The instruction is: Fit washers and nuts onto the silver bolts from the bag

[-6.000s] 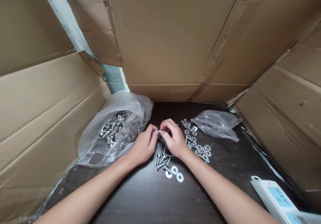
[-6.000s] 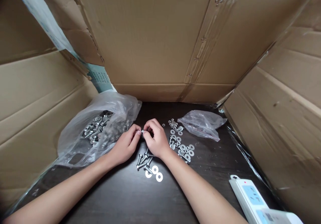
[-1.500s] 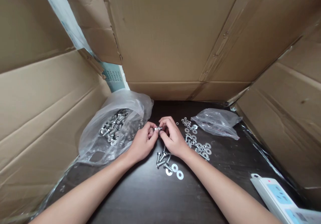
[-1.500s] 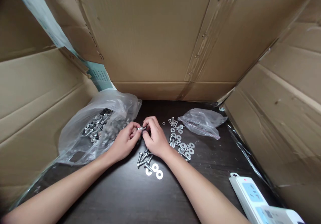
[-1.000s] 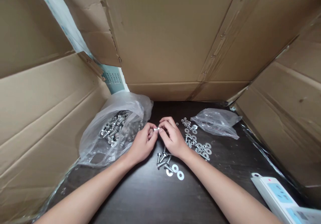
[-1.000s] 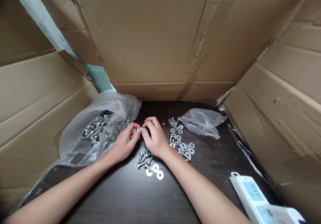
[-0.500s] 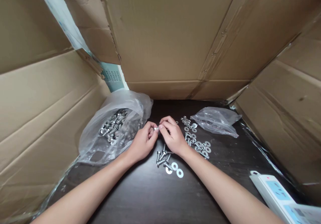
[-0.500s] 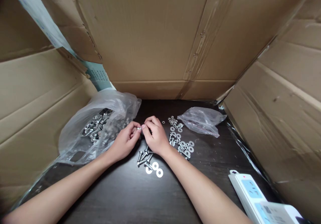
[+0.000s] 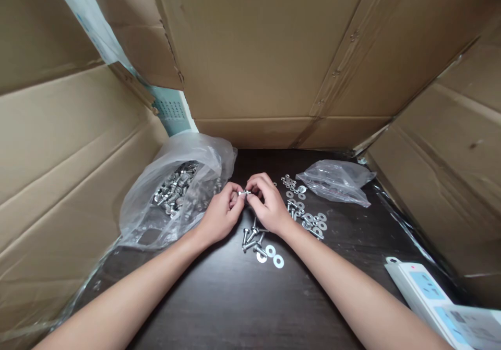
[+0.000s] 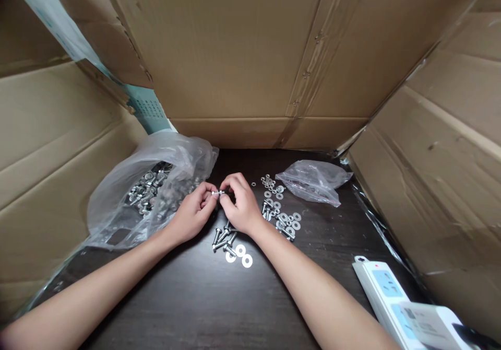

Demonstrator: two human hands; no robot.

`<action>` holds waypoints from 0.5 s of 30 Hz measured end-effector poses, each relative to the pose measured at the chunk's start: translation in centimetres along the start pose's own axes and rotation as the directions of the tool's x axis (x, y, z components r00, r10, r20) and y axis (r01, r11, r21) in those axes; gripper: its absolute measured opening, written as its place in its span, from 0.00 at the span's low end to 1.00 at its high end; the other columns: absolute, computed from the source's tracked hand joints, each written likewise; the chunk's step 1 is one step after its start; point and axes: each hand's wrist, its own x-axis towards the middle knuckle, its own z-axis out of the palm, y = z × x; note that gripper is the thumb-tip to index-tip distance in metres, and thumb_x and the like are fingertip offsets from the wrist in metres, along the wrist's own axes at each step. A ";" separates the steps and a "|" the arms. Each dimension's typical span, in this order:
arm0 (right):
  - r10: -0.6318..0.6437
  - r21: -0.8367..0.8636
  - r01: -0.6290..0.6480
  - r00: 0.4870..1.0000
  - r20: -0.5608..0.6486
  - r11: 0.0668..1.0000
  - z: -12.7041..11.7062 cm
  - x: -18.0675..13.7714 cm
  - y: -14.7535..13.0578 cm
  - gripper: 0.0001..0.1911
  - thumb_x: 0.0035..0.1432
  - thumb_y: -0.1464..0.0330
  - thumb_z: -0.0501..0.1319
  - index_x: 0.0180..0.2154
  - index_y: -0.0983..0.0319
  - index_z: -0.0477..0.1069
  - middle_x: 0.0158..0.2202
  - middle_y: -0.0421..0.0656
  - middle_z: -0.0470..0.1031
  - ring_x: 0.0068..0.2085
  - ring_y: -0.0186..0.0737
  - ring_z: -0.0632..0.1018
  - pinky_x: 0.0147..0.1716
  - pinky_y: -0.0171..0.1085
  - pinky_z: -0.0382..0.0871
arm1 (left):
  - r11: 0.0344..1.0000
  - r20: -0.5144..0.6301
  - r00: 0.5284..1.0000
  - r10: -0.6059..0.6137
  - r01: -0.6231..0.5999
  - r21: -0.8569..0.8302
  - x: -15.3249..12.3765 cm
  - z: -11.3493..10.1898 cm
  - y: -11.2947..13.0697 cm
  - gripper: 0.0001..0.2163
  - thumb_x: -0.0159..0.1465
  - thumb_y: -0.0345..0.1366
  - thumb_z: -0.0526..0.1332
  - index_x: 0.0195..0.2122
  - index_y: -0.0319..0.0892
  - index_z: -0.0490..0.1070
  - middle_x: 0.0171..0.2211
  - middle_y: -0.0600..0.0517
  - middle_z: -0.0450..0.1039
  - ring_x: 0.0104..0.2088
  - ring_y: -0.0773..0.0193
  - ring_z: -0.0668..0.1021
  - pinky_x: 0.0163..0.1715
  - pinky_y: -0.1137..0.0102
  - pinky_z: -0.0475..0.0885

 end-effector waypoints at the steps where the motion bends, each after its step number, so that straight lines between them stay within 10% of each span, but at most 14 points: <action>1: 0.002 0.008 -0.002 1.000 -0.008 1.000 0.0 -0.1 0.0 0.09 0.54 0.75 0.57 0.38 0.59 0.67 0.43 0.45 0.69 0.40 0.43 0.72 0.41 0.42 0.69 | 1.000 -0.001 1.000 0.000 0.000 0.000 0.0 0.0 0.0 0.07 0.70 0.40 0.54 0.40 0.42 0.64 0.22 0.60 0.56 0.23 0.67 0.63 0.27 0.71 0.59; 9: 0.002 0.031 -0.002 1.000 0.015 1.000 -0.1 0.0 -0.3 0.03 0.59 0.72 0.57 0.33 0.59 0.67 0.38 0.44 0.70 0.39 0.41 0.72 0.40 0.41 0.68 | 1.000 0.008 1.000 0.001 -0.001 0.008 -0.1 -0.1 -0.1 0.08 0.71 0.41 0.53 0.41 0.42 0.65 0.23 0.60 0.56 0.24 0.67 0.63 0.27 0.71 0.59; 15: 0.034 -0.007 -0.034 0.999 0.039 0.999 -0.2 0.1 -0.3 0.19 0.69 0.66 0.51 0.25 0.59 0.65 0.35 0.44 0.71 0.39 0.42 0.74 0.42 0.42 0.67 | 1.000 0.019 1.000 0.008 -0.008 -0.007 -0.1 -0.1 0.1 0.08 0.70 0.41 0.53 0.40 0.42 0.64 0.22 0.61 0.56 0.23 0.67 0.63 0.27 0.71 0.59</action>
